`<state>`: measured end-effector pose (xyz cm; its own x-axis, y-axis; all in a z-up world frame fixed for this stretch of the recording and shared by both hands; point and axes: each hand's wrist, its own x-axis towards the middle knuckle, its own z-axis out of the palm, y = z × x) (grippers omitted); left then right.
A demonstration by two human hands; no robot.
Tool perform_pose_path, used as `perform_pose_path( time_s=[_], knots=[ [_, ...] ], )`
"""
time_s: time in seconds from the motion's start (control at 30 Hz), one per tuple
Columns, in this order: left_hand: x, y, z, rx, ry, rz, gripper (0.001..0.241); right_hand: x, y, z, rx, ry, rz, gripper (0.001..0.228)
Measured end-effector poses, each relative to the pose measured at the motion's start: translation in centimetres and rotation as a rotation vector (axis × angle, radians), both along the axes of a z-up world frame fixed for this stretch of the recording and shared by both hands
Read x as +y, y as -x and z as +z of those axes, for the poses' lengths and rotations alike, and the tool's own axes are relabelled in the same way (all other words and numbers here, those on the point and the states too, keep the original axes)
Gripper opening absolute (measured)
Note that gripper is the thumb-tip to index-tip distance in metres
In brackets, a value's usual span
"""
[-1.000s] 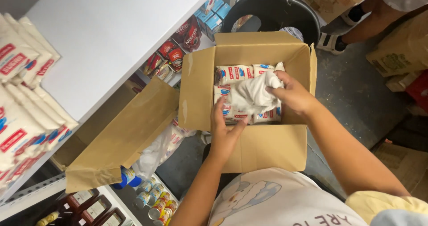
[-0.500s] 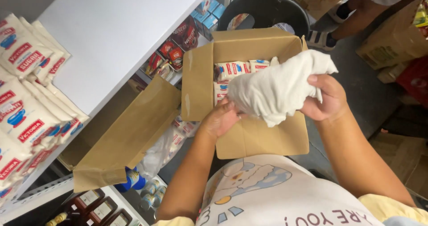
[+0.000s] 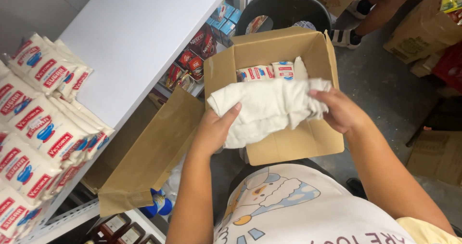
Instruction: Wiping individual bags of sugar with a white cloth and stacking them neatly on grocery store shelves.
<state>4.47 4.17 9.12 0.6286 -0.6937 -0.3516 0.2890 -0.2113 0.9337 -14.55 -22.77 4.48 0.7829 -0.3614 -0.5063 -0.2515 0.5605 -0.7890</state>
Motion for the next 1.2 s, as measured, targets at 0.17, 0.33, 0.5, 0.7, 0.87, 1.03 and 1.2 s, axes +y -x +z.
perform_pose_path(
  time_s=[0.17,0.33,0.5,0.7,0.87,1.03,1.2],
  knots=[
    [2.7,-0.9,0.7,0.044,-0.072,-0.078,0.042,2.3,1.0,-4.7,-0.015,0.309,0.118,0.033],
    [5.0,-1.6,-0.5,0.128,-0.036,-0.03,0.041,4.0,0.5,-5.3,-0.241,0.026,-0.051,0.035],
    [5.4,-1.4,-1.8,0.144,0.015,0.079,0.042,6.2,-1.9,-3.0,0.103,0.451,-0.11,0.034],
    [2.0,3.2,-1.2,-0.737,-0.141,-0.016,0.036,10.0,-4.5,0.4,0.117,0.072,-0.141,0.04],
    [0.0,6.7,2.2,-0.812,-0.211,-0.076,0.062,12.7,-6.2,3.2,-0.075,-0.176,-0.084,0.051],
    [-0.1,6.6,2.1,-0.912,-0.236,-0.042,0.062,12.9,-6.0,3.4,-0.214,-0.251,-0.02,0.063],
    [-0.2,6.4,4.0,-1.055,0.143,-0.064,0.048,10.5,-3.0,-1.4,-0.248,-0.344,0.004,0.054]
  ],
)
